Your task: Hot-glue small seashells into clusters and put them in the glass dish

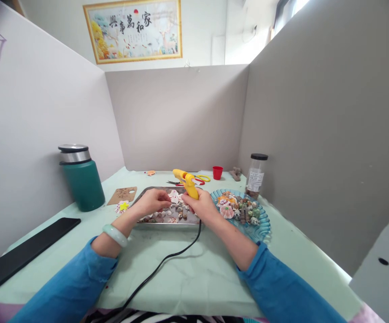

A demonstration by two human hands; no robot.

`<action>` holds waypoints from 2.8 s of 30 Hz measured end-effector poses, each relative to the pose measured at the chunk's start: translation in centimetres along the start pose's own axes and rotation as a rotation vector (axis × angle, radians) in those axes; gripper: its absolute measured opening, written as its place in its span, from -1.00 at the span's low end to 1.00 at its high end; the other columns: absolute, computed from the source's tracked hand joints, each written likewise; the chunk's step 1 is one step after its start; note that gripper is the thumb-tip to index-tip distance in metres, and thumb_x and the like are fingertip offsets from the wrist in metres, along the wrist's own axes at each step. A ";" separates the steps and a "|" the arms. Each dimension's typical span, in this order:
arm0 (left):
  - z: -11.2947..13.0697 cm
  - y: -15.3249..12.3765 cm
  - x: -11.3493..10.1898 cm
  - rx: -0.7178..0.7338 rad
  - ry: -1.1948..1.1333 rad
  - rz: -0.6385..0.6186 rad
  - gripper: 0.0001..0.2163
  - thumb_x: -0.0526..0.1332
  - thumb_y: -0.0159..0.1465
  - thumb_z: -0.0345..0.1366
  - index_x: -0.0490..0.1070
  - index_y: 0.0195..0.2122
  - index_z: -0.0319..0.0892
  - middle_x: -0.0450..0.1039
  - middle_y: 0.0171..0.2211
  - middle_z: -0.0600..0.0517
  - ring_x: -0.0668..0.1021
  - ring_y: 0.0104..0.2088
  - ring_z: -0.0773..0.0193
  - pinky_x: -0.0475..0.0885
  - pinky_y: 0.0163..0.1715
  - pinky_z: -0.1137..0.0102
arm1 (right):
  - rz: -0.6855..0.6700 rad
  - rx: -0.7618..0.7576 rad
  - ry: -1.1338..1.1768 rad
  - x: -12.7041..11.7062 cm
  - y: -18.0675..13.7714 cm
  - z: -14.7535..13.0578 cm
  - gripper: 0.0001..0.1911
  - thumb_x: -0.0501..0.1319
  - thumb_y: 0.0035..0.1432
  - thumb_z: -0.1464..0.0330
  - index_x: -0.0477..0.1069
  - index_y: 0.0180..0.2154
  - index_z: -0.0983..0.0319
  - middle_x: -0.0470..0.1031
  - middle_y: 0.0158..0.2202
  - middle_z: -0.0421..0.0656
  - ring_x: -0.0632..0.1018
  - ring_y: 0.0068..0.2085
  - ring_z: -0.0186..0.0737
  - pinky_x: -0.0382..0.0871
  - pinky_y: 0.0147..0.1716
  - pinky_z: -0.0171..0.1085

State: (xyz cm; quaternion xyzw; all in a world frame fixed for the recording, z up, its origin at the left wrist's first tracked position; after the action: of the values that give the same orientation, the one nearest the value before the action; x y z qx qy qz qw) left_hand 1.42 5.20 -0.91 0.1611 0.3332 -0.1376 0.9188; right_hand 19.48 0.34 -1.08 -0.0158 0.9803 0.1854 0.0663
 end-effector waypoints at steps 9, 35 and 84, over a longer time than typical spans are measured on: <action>0.2 0.0 -1.3 -0.054 -0.249 0.123 -0.82 0.29 -0.02 -0.23 0.43 -0.45 -0.22 0.40 -0.62 0.07 0.42 -0.63 0.39 0.30 -0.59 0.50 | -0.004 -0.027 0.088 -0.1 -0.5 -1.1 -0.75 0.20 0.01 0.23 0.33 -0.30 0.26 0.30 -0.60 -0.29 0.29 -0.62 -0.40 0.19 -0.60 -0.35; 1.6 -0.5 -2.6 0.081 -0.540 0.264 -0.75 0.33 -0.01 -0.21 0.41 -0.39 -0.28 0.38 -0.56 0.08 0.39 -0.58 0.43 0.30 -0.53 0.48 | -0.090 -0.066 0.026 0.0 -0.4 -0.8 -0.58 0.23 0.01 0.18 0.36 -0.12 0.26 0.25 -0.61 -0.32 0.26 -0.59 -0.40 0.17 -0.56 -0.35; 1.1 -0.6 -1.6 -0.051 -1.013 0.245 -0.74 0.42 -0.12 -0.31 0.45 -0.43 -0.30 0.46 -0.49 0.04 0.39 -0.60 0.49 0.37 -0.48 0.46 | -0.172 -0.016 -0.093 0.6 -0.6 -0.4 -0.70 0.21 0.02 0.19 0.32 -0.25 0.25 0.25 -0.60 -0.32 0.26 -0.61 -0.43 0.17 -0.58 -0.37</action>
State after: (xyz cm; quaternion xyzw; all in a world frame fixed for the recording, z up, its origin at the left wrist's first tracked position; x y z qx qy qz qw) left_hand 0.60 4.44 0.83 0.0896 -0.1712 -0.0817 0.9778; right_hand 18.89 -0.36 -0.99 -0.0919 0.9697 0.1875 0.1272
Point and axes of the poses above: each hand's wrist, its own y-axis towards the middle knuckle, its own x-axis out of the palm, z = x × y, the point moved 3 cm from there along y, towards the middle knuckle
